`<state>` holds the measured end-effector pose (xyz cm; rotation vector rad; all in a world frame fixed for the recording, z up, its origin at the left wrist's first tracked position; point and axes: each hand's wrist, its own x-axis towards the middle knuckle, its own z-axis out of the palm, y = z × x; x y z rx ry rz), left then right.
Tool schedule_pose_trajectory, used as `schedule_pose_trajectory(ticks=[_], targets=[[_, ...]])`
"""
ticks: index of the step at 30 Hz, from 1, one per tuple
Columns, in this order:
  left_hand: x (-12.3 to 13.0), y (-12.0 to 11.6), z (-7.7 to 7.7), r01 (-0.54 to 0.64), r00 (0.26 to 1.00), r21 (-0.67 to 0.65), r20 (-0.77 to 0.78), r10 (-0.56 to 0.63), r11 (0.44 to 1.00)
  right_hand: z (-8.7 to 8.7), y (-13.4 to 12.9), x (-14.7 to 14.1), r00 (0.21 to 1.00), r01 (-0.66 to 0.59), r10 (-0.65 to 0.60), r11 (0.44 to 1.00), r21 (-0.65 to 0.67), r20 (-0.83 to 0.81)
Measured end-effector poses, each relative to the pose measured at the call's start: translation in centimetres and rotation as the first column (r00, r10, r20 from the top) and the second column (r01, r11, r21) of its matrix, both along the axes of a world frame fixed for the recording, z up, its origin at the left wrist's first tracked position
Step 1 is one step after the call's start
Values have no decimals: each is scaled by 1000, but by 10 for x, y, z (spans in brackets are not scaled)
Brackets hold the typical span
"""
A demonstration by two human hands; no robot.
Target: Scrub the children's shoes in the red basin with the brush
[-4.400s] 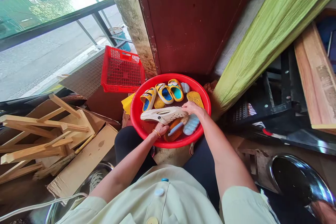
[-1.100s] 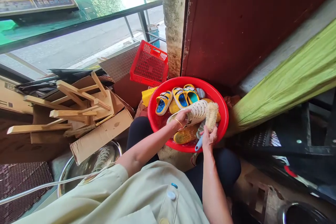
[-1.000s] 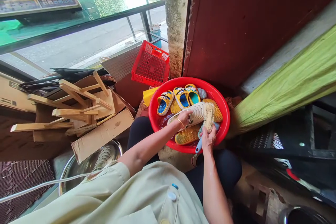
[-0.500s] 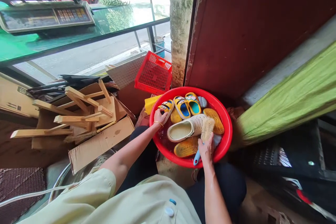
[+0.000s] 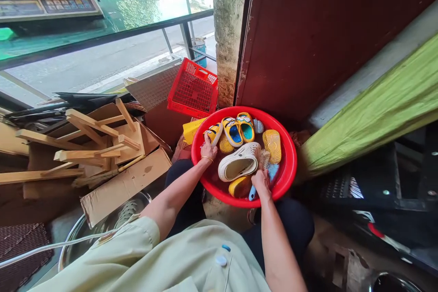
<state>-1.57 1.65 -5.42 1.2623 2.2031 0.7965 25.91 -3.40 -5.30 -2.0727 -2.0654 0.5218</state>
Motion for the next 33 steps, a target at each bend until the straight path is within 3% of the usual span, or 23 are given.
schedule_pose_trajectory(ticks=[4,8,12,14,16,20,23,27,31,33], targets=[[-4,-7,19,15,993,176,115,-36,984,-9,-9,6,942,229,-203,971,69,-269],[2,-25,40,174,956,359,162,-244,917,-3,-15,5,902,210,-87,944,255,-423],[23,-41,48,405,862,345,163,-479,846,24,-12,-7,902,162,16,914,372,-432],[33,-41,44,451,837,302,184,-516,840,36,-13,-16,915,89,76,920,381,-397],[37,-36,35,459,837,265,192,-513,848,42,-20,-27,919,-64,187,940,336,-348],[29,-25,11,500,824,211,181,-537,840,42,-42,-45,920,-294,314,949,118,-233],[21,-26,-3,563,789,150,195,-582,813,47,-39,-53,952,-288,286,958,-7,-111],[23,-31,-11,588,779,104,197,-596,802,58,-4,-60,969,-247,248,967,-58,-3],[29,-31,-12,481,856,89,169,-489,872,53,21,-65,976,-214,211,975,-57,-53],[28,-32,-14,387,905,-3,194,-379,922,46,24,-65,981,-184,178,981,-69,-80]])
